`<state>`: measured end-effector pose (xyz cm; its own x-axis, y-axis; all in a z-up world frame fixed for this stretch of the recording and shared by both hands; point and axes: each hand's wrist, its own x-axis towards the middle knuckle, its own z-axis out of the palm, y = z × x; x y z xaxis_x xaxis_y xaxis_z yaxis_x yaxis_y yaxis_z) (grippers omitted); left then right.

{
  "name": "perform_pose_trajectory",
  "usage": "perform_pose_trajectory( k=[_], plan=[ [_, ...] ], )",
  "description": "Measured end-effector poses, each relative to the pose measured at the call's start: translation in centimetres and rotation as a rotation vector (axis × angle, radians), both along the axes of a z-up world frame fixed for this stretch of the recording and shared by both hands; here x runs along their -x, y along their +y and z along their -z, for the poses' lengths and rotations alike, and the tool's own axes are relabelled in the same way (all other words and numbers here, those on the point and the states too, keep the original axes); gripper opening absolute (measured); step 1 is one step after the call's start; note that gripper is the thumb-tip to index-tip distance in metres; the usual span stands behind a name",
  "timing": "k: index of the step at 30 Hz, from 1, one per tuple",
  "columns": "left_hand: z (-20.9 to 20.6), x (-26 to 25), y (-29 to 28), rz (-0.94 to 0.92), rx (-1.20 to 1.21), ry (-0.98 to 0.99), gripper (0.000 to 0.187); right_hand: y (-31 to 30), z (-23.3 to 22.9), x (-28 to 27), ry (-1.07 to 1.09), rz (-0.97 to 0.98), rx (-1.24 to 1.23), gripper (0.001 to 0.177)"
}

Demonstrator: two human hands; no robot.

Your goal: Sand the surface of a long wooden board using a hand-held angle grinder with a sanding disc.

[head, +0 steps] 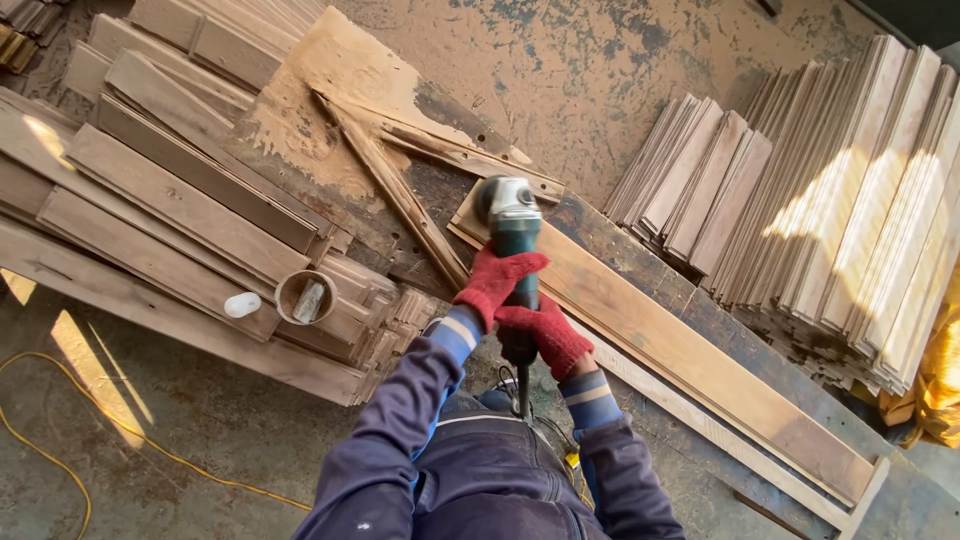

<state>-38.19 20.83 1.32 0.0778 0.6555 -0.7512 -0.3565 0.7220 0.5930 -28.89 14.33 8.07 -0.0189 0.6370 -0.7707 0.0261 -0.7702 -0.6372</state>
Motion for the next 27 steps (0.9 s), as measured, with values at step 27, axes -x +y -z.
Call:
perform_pose_trajectory(
  k=[27],
  plan=[
    [6.3, -21.7, -11.6, 0.601, 0.049, -0.244, 0.077, -14.7, 0.1, -12.6, -0.060, 0.848, 0.050, 0.034]
  ],
)
